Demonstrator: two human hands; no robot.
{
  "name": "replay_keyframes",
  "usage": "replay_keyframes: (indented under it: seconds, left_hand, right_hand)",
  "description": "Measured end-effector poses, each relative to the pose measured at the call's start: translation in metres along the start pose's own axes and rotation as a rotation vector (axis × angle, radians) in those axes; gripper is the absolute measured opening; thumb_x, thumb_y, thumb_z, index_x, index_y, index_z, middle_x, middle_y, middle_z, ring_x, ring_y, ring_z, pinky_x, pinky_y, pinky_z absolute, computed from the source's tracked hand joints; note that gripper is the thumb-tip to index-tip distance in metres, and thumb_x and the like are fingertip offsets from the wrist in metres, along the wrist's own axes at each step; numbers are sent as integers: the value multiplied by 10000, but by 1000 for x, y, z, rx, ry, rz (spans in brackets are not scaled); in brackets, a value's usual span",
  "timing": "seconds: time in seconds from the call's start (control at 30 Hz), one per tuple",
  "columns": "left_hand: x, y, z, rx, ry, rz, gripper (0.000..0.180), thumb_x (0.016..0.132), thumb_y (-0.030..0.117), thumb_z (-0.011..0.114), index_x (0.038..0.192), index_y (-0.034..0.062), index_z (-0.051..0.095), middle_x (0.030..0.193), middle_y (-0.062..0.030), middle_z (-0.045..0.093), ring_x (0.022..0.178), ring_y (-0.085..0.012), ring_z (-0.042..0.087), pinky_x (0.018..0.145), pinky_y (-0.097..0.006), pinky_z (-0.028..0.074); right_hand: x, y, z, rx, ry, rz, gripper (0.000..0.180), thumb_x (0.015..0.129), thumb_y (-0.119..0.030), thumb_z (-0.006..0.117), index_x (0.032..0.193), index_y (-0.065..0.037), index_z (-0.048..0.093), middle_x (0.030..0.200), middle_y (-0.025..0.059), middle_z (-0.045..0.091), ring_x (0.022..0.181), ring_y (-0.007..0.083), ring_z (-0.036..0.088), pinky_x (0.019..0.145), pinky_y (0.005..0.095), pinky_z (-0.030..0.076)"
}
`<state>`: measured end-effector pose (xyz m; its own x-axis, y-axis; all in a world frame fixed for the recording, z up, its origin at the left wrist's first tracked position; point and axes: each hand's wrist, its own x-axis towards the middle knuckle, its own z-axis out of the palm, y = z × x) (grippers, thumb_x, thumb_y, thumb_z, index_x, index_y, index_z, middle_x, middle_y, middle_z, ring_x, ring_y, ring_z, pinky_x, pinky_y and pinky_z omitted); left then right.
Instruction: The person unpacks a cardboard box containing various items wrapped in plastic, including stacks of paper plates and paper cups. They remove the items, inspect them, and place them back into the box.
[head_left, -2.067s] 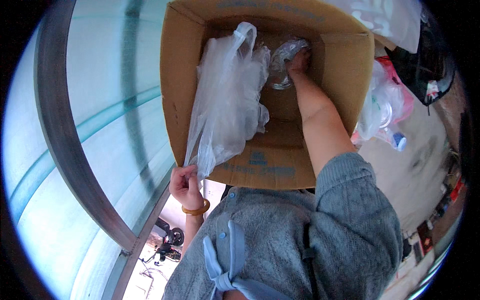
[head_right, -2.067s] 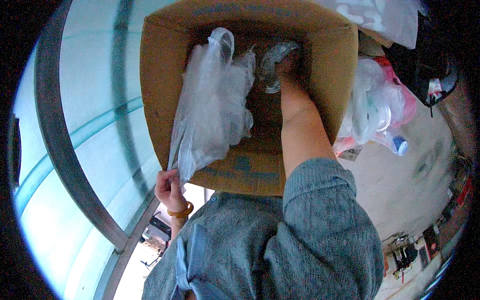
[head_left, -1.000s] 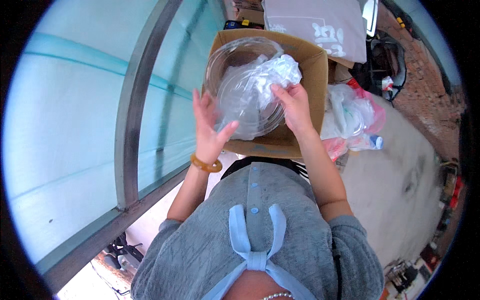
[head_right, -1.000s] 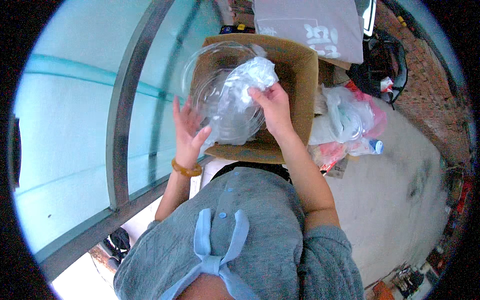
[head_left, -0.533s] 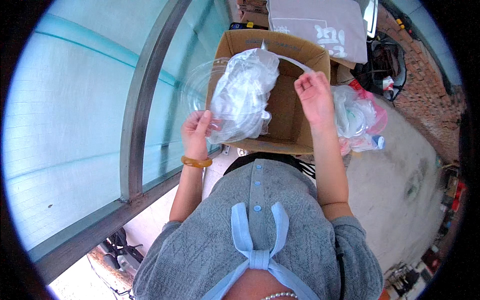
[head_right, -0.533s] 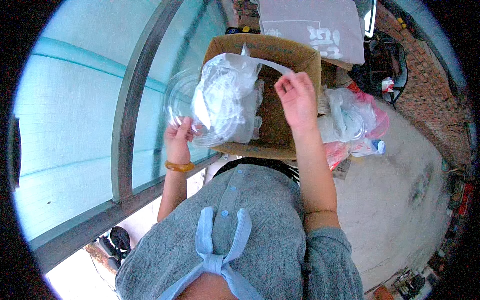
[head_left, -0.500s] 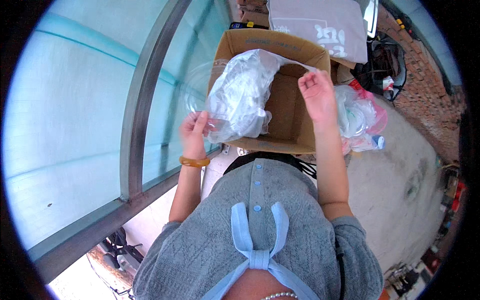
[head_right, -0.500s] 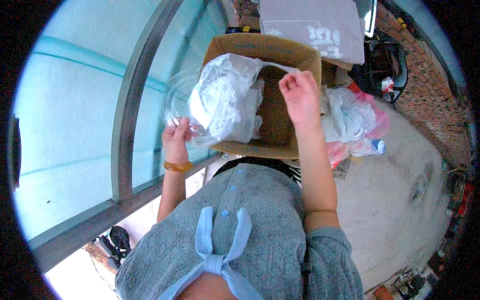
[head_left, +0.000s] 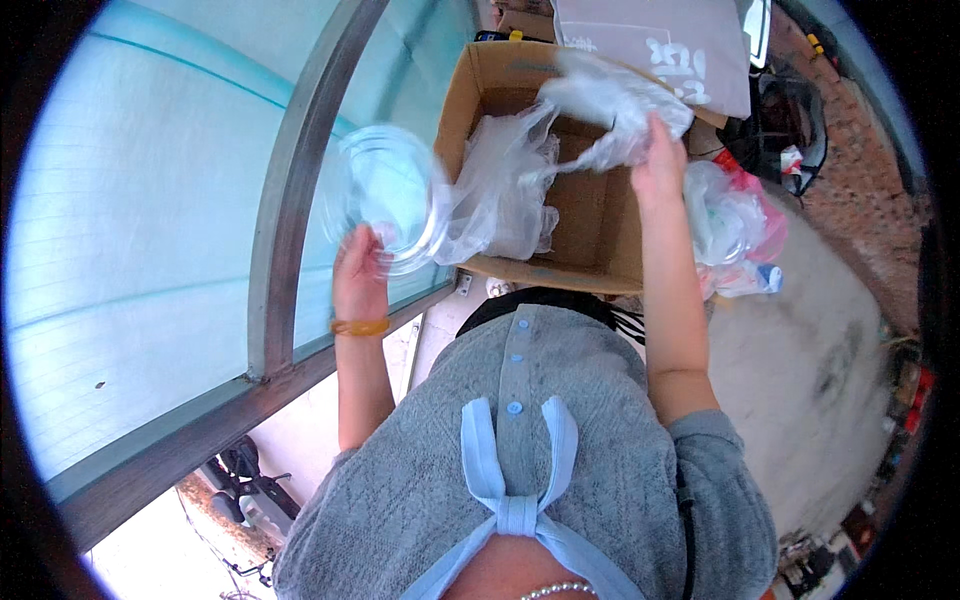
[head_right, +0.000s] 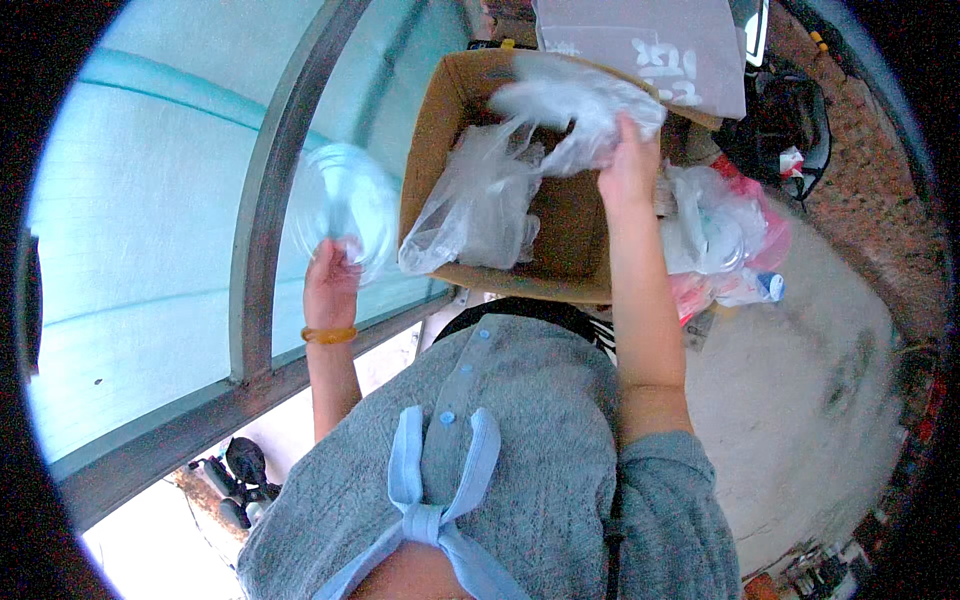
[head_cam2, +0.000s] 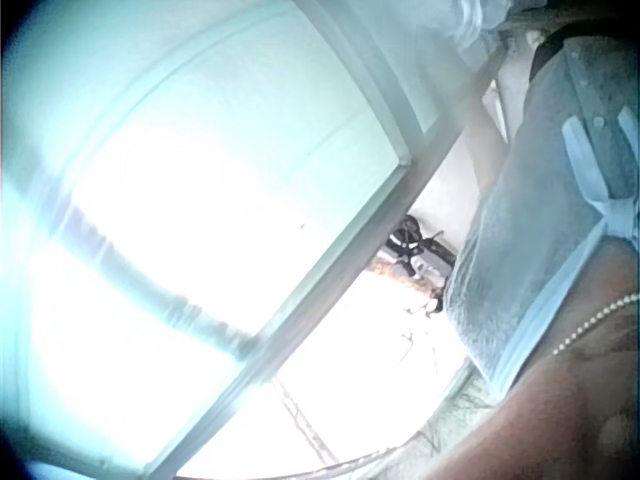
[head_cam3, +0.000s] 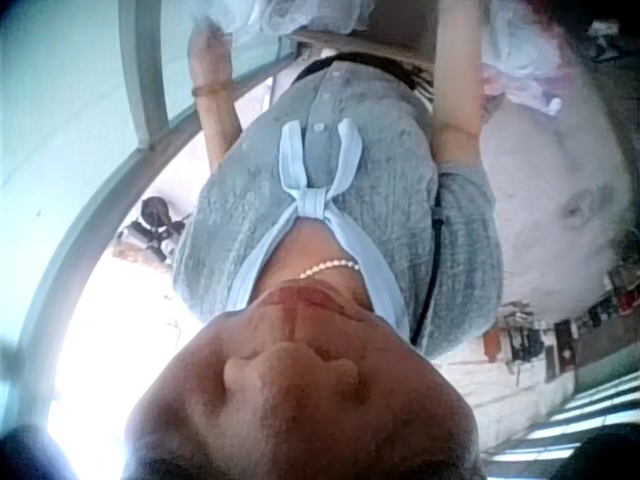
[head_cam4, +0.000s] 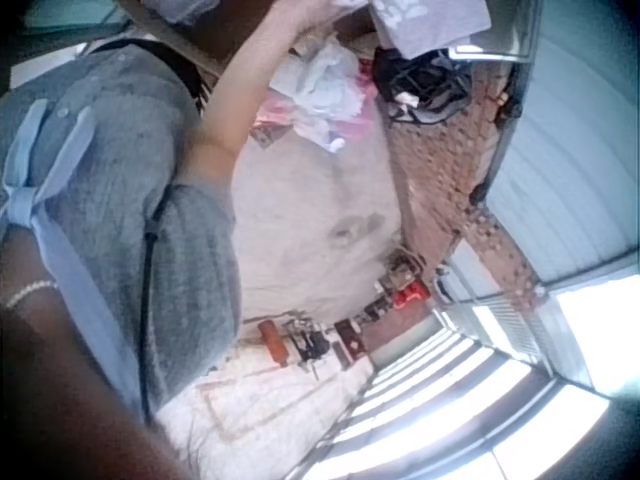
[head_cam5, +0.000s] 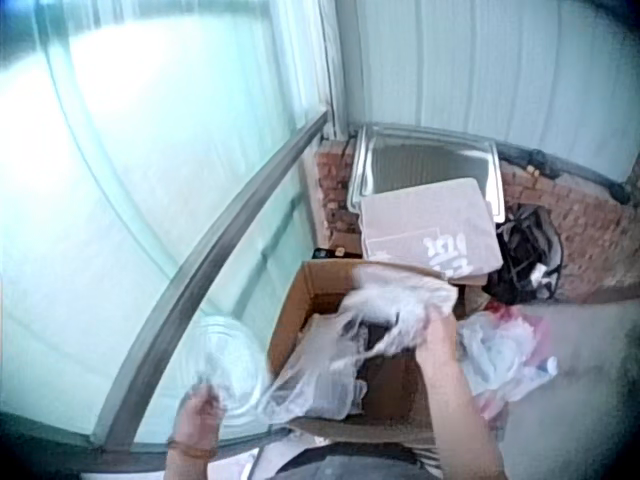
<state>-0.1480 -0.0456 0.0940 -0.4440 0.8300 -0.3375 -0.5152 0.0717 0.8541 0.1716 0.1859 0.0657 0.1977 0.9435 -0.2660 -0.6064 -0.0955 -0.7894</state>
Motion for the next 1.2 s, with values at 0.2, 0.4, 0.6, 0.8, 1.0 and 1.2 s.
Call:
replay_keyframes:
  seconds: [0.2,0.4,0.6,0.8,1.0,1.2]
  left_hand:
    - [-18,-27,12,-81,-21,-192,284,934,321,471,1107,111,552,1351,-45,434,1248,-178,363,1043,-411,247]
    - [-38,-37,55,-278,24,-455,248,910,285,535,1074,100,541,1204,-63,508,1183,-278,424,1000,-496,324]
    - [-2,-50,33,-556,160,-411,136,907,193,543,935,63,568,1066,-132,575,1091,-280,512,947,-463,428]
    - [-4,-48,34,-627,11,-345,160,921,237,512,915,100,595,988,-51,615,977,-216,559,909,-391,426]
    - [-30,-50,40,-434,-389,-355,173,934,244,478,959,121,596,950,4,622,903,-161,564,859,-347,425]
    - [-22,-47,20,-240,-273,-307,186,943,255,468,967,118,591,911,6,619,879,-137,564,816,-321,420]
  right_hand:
    - [27,50,-5,282,68,-18,324,898,-78,430,1214,-8,447,1143,127,546,1004,285,562,798,434,496]
    - [-16,152,48,353,-114,273,312,920,-192,442,1174,-14,475,1094,116,566,978,261,571,835,399,482]
    - [-87,182,15,-372,-506,241,280,873,-152,503,1116,-16,523,1009,115,599,941,196,566,824,348,458]
    - [-90,147,-12,-1107,-1127,-302,318,802,-97,513,1107,-17,556,1017,144,624,962,300,593,823,349,457]
    - [-56,160,16,-2230,-1289,-30,213,741,-135,593,915,-55,685,953,138,664,883,282,641,716,364,511]
    - [-90,172,53,-1770,-1258,233,334,723,-308,620,956,-79,687,1026,113,650,936,267,613,780,402,483]
